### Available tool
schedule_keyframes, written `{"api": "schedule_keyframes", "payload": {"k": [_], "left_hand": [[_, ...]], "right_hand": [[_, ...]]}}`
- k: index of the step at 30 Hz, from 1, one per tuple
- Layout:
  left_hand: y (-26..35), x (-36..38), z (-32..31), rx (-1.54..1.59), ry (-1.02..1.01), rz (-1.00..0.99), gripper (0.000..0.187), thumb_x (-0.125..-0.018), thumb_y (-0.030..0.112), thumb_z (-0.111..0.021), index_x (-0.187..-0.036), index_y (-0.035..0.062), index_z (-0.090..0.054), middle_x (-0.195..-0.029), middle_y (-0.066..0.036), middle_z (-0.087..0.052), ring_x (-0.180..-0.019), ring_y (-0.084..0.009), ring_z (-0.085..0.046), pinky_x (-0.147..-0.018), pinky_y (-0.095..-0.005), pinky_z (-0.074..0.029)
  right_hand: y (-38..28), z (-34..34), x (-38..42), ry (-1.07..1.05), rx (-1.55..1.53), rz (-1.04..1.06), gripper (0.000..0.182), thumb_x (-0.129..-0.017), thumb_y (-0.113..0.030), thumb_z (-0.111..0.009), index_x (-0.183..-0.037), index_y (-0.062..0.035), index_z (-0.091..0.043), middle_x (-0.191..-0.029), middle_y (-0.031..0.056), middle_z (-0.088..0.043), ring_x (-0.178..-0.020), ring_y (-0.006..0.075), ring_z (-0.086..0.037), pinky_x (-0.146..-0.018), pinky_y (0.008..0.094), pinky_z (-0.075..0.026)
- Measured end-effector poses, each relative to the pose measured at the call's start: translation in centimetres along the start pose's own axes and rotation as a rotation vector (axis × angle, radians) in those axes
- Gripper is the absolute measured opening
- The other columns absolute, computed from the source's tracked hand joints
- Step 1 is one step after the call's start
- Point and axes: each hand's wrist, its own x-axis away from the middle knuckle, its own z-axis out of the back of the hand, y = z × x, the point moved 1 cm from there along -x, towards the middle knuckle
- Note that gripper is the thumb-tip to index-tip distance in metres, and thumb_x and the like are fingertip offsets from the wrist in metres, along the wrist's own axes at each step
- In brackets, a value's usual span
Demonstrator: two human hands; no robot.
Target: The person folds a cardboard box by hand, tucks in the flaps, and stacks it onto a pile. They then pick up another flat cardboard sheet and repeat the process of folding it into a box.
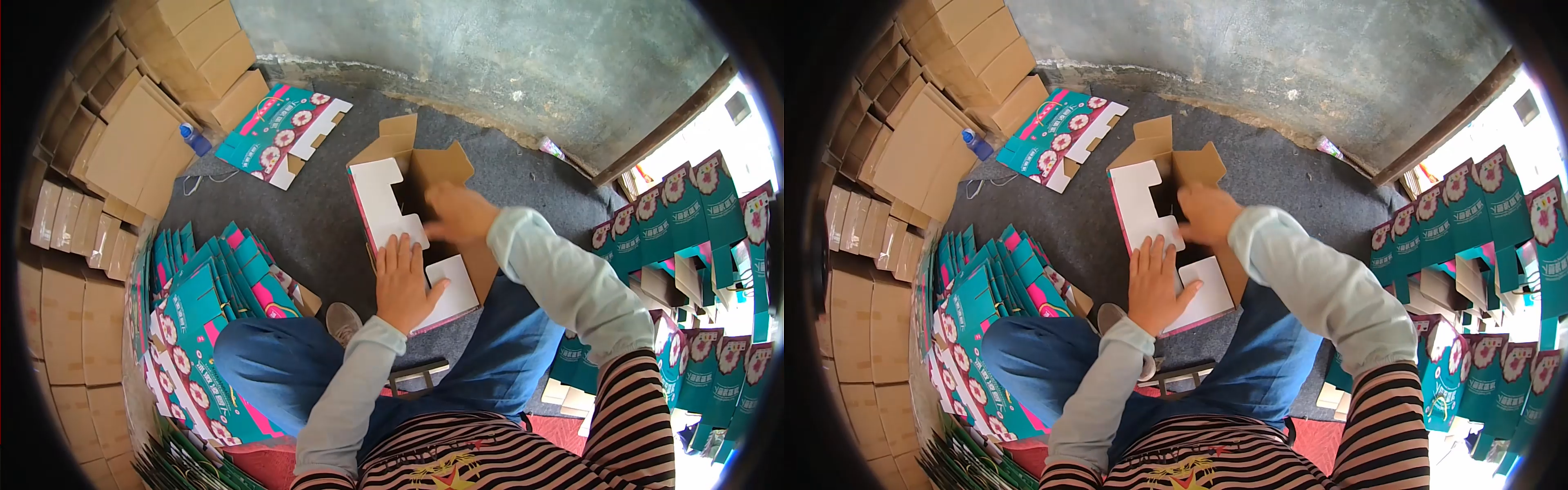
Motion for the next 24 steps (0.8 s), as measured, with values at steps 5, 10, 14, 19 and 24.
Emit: {"api": "schedule_keyframes", "payload": {"k": [5,10,14,19,24], "left_hand": [[1.0,0.7,-0.5,-0.036,-0.037,0.021,0.064,-0.079,0.038,-0.063,-0.126,-0.0028,-0.047,-0.135,-0.024,-0.038,-0.129,-0.0416,-0.029,-0.107,-0.0531,-0.020],[2.5,1.0,-0.6,-0.027,-0.029,0.017,0.051,-0.081,0.021,-0.061,-0.126,-0.0004,-0.047,-0.130,-0.022,-0.043,-0.125,-0.0408,-0.035,-0.103,-0.0542,-0.025],[5.0,2.1,-2.1,0.008,-0.020,-0.110,0.042,-0.083,0.016,-0.057,-0.121,-0.0010,-0.051,-0.127,-0.020,-0.046,-0.124,-0.0368,-0.038,-0.101,-0.0538,-0.028],[7.8,2.8,-2.6,0.008,-0.069,-0.038,0.052,-0.073,0.031,-0.065,-0.109,-0.0046,-0.054,-0.129,-0.021,-0.045,-0.126,-0.0322,-0.036,-0.102,-0.0556,-0.025],[8.0,2.5,-3.8,-0.080,-0.035,-0.004,0.044,-0.075,0.022,-0.061,-0.108,-0.0065,-0.054,-0.127,-0.020,-0.047,-0.120,-0.0315,-0.041,-0.098,-0.0514,-0.029]], "right_hand": [[5.9,-1.2,-11.7,0.676,-0.620,-0.277,0.045,-0.087,-0.038,-0.050,-0.102,0.0040,-0.053,-0.113,0.0272,-0.054,-0.106,0.0442,-0.052,-0.095,0.0458,-0.039],[6.2,1.4,-13.0,0.074,-0.372,-0.185,0.038,-0.083,-0.033,-0.056,-0.107,-0.0039,-0.056,-0.112,0.0234,-0.056,-0.105,0.0395,-0.056,-0.091,0.0443,-0.044],[5.7,-1.0,-11.7,-0.032,0.077,-0.090,0.041,-0.075,-0.031,-0.066,-0.110,-0.0115,-0.056,-0.108,0.0186,-0.059,-0.099,0.0353,-0.060,-0.083,0.0425,-0.049],[3.7,0.1,-10.7,-0.049,0.211,-0.173,0.053,-0.072,-0.037,-0.070,-0.117,-0.0147,-0.053,-0.109,0.0163,-0.058,-0.098,0.0338,-0.061,-0.084,0.0424,-0.049],[4.6,0.7,-9.6,-0.032,0.090,-0.224,0.062,-0.071,-0.043,-0.071,-0.121,-0.0135,-0.052,-0.105,0.0162,-0.062,-0.102,0.0326,-0.059,-0.086,0.0428,-0.047]]}}
